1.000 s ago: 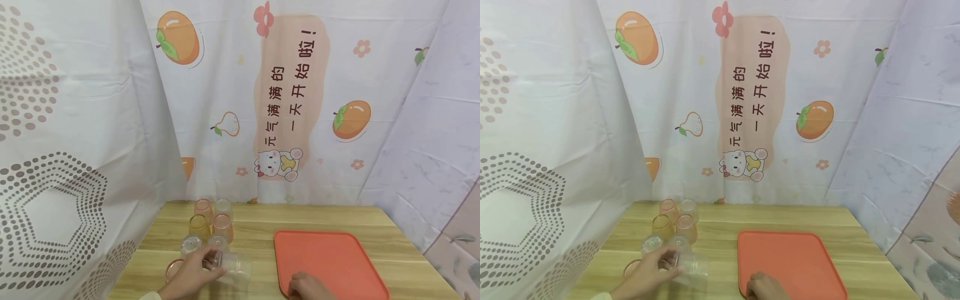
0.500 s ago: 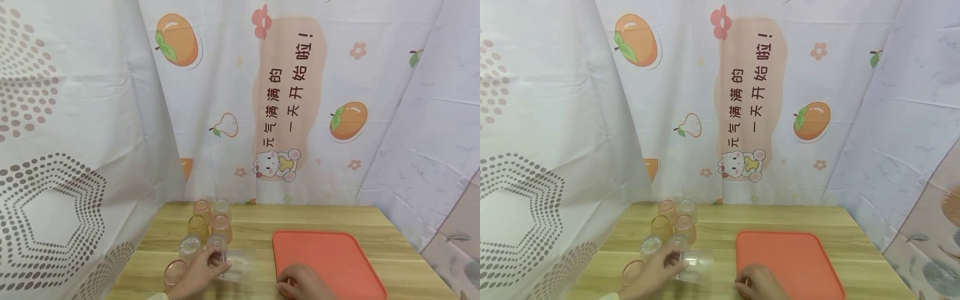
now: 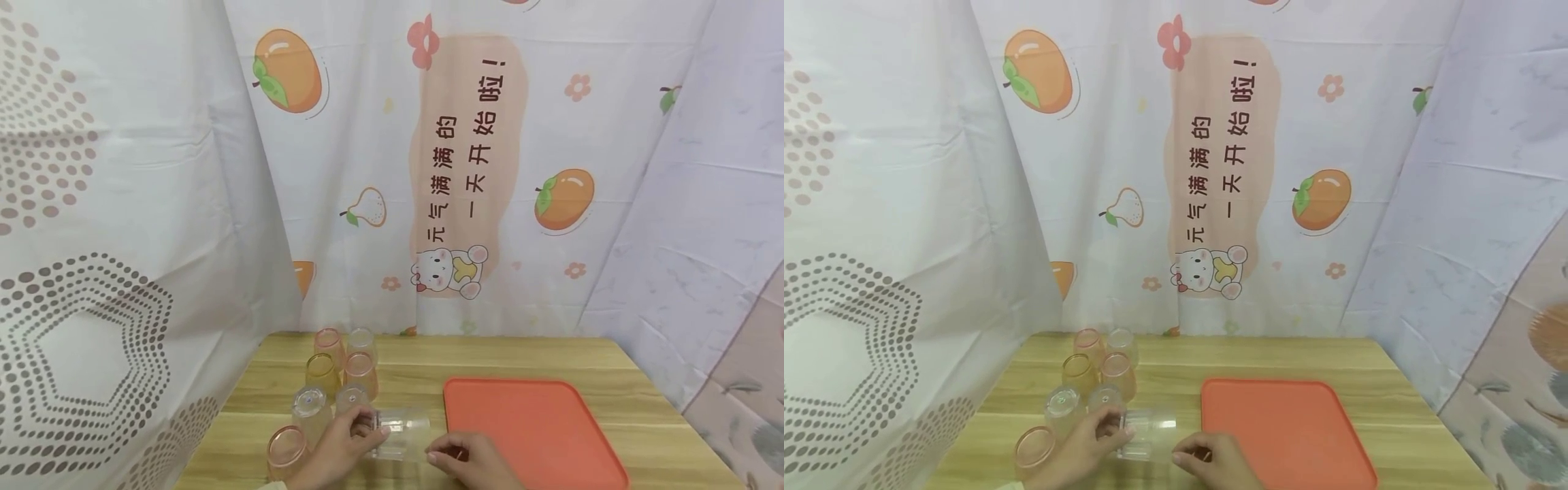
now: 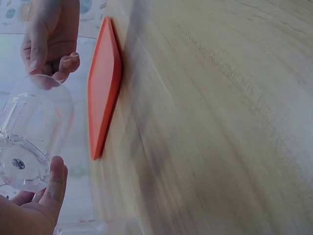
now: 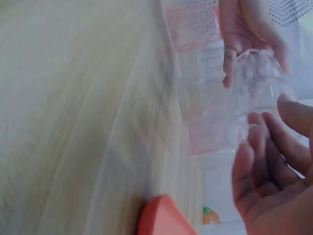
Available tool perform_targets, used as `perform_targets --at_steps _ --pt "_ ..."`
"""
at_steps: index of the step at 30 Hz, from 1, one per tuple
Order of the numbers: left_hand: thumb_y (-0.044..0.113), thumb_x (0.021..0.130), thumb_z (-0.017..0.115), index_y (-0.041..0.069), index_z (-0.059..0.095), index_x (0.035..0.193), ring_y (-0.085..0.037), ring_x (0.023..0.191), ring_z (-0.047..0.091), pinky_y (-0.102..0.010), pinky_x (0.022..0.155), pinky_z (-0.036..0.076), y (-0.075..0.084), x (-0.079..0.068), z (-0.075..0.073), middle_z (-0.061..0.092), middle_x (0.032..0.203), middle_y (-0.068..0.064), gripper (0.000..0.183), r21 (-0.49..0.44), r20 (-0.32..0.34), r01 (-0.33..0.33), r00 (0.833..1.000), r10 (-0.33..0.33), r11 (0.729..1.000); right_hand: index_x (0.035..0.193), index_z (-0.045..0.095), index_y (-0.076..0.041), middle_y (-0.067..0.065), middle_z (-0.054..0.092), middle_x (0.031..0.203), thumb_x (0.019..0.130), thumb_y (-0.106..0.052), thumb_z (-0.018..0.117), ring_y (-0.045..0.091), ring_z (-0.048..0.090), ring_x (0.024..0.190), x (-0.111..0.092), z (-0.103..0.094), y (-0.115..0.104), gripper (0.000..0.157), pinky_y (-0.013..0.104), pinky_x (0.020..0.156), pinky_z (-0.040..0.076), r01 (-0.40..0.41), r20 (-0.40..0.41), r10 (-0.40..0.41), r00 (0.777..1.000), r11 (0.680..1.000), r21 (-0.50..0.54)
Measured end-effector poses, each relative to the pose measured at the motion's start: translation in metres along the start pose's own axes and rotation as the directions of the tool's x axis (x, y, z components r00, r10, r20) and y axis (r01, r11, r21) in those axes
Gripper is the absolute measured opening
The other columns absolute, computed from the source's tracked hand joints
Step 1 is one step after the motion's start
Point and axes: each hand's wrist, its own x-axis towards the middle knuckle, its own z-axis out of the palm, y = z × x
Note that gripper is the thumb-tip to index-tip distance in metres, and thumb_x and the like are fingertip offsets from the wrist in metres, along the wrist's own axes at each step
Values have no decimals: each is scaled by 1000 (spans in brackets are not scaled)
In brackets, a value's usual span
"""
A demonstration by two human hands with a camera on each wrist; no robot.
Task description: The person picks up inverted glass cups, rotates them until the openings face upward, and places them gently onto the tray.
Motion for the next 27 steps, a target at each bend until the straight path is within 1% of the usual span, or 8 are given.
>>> perform_targets --at_steps 5,8,12,16,18,23,25,27 --pt "27 90 65 -4 51 116 -15 85 61 -23 71 52 -2 -2 3 56 99 -8 44 -43 2 -19 1000 19 999 94 73 -21 1 68 82 89 -33 66 3 53 61 1 5 1 15 24 53 46 5 -58 -3 998 999 48" --pt "25 91 65 -6 50 117 -15 84 60 -23 71 52 -3 -2 4 55 99 -9 44 -71 8 -26 1000 27 997 95 72 -18 2 68 84 90 -31 66 4 54 62 1 6 2 15 24 52 47 20 -77 -15 997 997 76" --pt "24 92 63 -6 49 119 -15 86 61 -23 73 52 -4 -2 6 54 101 -9 43 -96 30 -30 999 33 995 98 71 -11 1 68 89 90 -28 66 5 57 67 1 7 4 19 24 54 49 43 -88 -32 996 991 126" --pt "25 92 64 -5 49 118 -17 89 61 -25 75 52 -3 -3 8 54 104 -10 42 -110 50 -11 999 16 994 99 70 -7 4 68 90 89 -27 66 7 58 71 1 9 5 23 25 58 50 28 -100 -12 995 987 160" --pt "27 92 64 -2 49 119 -18 91 60 -26 76 52 -3 -4 8 54 105 -9 43 -108 59 9 998 -3 994 99 70 -6 5 68 89 89 -28 67 6 56 66 2 9 4 25 25 54 49 13 -106 5 994 986 168" --pt "31 91 65 0 50 122 -18 94 58 -27 78 51 -4 -3 10 57 106 -7 47 -96 82 35 996 -27 995 95 71 -10 1 67 84 87 -30 68 3 52 61 2 8 -1 22 23 53 47 29 -167 -13 986 995 98" --pt "30 90 66 -1 51 123 -19 92 58 -27 77 52 -7 -2 11 59 104 -6 49 -98 89 36 996 -27 994 94 71 -13 -3 67 82 87 -31 69 3 52 65 1 7 -3 19 23 55 47 44 -188 -34 982 998 49" --pt "30 89 68 -2 53 124 -18 89 60 -26 75 52 -9 -1 12 61 102 -5 49 -92 94 36 995 -27 995 93 71 -16 -6 65 80 87 -32 69 4 52 62 1 5 -6 17 23 54 46 64 -201 -63 978 998 0"
